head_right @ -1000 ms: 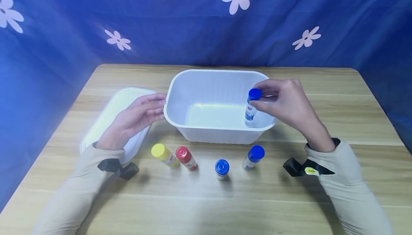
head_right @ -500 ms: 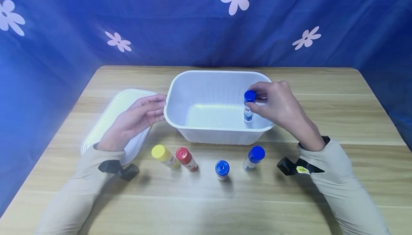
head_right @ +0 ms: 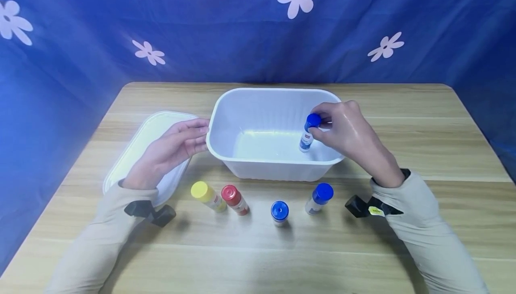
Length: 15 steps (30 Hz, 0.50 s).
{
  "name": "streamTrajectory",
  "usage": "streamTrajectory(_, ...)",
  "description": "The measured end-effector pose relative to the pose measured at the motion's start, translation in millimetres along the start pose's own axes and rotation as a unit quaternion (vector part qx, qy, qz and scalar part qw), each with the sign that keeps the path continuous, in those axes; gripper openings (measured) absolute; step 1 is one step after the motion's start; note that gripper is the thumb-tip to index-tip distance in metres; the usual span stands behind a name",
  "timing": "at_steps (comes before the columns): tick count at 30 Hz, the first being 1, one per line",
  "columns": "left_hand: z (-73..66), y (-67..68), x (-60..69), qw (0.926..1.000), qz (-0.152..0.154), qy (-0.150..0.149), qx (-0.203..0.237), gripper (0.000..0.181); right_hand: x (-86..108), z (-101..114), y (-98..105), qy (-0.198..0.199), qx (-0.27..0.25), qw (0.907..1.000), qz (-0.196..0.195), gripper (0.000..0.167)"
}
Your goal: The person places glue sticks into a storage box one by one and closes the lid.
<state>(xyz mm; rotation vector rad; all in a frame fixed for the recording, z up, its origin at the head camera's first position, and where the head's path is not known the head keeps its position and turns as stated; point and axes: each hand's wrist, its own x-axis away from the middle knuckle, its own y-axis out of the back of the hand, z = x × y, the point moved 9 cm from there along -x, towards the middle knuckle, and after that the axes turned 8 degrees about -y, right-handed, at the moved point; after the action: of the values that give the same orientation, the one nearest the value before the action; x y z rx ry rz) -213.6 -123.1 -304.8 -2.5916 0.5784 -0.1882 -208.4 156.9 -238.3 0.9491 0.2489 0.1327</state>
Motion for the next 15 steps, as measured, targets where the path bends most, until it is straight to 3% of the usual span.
streamTrajectory(6,-0.4,-0.2,-0.1,1.0,-0.002,0.0,-0.006,0.02,-1.8,1.0,-0.1,-0.006,0.022,0.9997,-0.006,0.023)
streamTrajectory(15,-0.7,-0.1,-0.1,1.0,-0.005,0.0,-0.004,0.019,0.6,1.0,1.4,0.002,0.006,1.0,-0.006,0.026)
